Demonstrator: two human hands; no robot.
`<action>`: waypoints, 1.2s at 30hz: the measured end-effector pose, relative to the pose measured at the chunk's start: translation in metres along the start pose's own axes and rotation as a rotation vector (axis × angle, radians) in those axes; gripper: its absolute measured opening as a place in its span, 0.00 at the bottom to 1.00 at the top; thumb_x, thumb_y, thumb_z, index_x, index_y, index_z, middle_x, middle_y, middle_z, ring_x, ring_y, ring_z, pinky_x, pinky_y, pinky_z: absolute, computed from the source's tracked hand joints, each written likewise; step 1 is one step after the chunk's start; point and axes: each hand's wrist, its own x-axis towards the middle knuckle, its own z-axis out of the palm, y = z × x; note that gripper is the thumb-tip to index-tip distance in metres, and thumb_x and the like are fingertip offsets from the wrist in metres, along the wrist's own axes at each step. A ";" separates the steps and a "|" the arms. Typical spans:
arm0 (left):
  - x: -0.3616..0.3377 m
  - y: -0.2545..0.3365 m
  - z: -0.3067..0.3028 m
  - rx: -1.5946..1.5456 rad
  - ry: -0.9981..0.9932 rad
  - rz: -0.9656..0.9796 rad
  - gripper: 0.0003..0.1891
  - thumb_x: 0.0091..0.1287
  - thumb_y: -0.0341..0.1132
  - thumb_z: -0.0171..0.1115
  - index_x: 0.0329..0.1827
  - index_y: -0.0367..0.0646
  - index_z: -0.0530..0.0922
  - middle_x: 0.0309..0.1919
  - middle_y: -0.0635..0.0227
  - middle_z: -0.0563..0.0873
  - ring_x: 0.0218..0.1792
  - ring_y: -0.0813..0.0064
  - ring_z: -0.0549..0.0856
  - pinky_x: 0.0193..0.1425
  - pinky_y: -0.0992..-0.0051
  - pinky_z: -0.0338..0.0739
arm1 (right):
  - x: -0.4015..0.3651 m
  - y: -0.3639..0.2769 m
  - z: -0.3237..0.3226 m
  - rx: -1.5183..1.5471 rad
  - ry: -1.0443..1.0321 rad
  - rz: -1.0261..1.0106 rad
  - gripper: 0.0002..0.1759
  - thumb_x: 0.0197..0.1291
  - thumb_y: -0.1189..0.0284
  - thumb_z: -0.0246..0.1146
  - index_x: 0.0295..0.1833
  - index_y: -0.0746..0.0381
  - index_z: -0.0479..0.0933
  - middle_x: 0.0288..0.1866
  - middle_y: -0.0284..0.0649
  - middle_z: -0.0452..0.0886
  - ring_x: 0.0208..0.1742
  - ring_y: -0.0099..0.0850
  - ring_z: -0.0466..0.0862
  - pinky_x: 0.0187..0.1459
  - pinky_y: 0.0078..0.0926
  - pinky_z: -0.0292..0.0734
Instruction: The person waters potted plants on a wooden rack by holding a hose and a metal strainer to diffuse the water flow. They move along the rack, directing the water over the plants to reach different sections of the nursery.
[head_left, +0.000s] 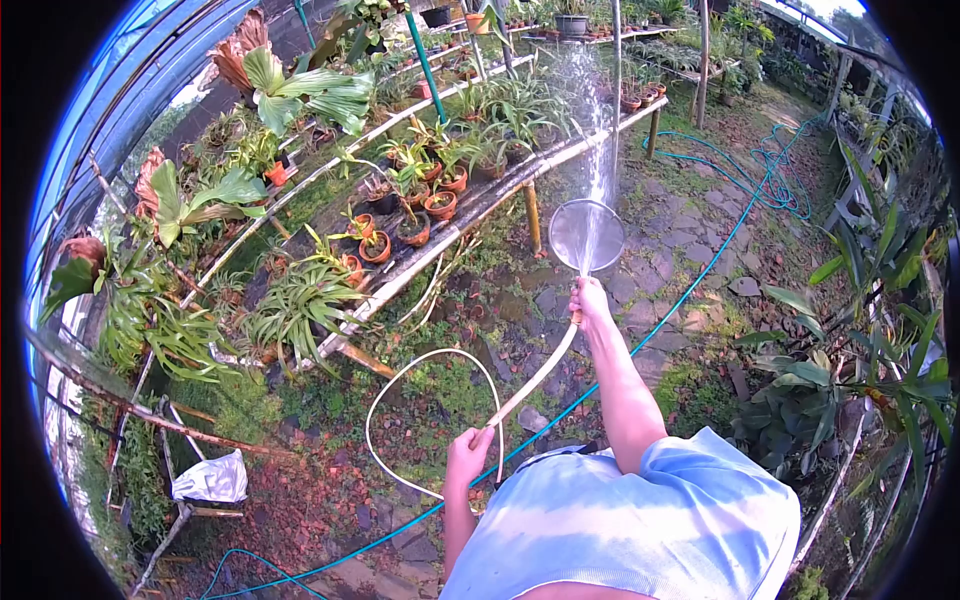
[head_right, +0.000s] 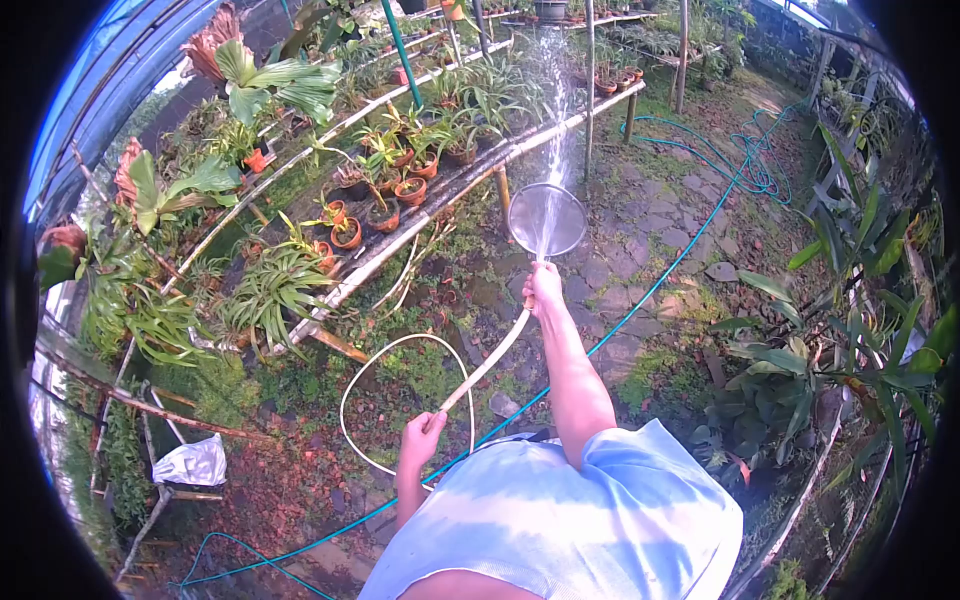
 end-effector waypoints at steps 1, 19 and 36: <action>-0.001 0.005 0.000 0.015 0.001 -0.003 0.22 0.69 0.50 0.63 0.25 0.40 0.76 0.16 0.77 0.68 0.22 0.84 0.64 0.25 0.74 0.59 | 0.003 0.001 -0.005 0.001 -0.001 0.004 0.07 0.72 0.69 0.51 0.50 0.58 0.65 0.27 0.34 0.67 0.18 0.18 0.65 0.16 0.17 0.62; 0.001 0.075 0.030 0.052 -0.052 0.045 0.20 0.70 0.47 0.61 0.29 0.38 0.78 0.17 0.71 0.76 0.21 0.81 0.73 0.26 0.74 0.68 | 0.015 -0.046 -0.032 0.079 -0.047 -0.057 0.08 0.74 0.66 0.48 0.49 0.57 0.69 0.25 0.31 0.67 0.19 0.18 0.65 0.16 0.17 0.63; 0.008 0.079 0.051 0.129 -0.047 -0.005 0.20 0.71 0.48 0.60 0.35 0.36 0.79 0.19 0.70 0.72 0.23 0.80 0.68 0.27 0.72 0.64 | 0.022 -0.060 -0.028 0.254 -0.164 -0.044 0.11 0.76 0.63 0.44 0.53 0.56 0.67 0.23 0.30 0.64 0.16 0.18 0.62 0.14 0.17 0.57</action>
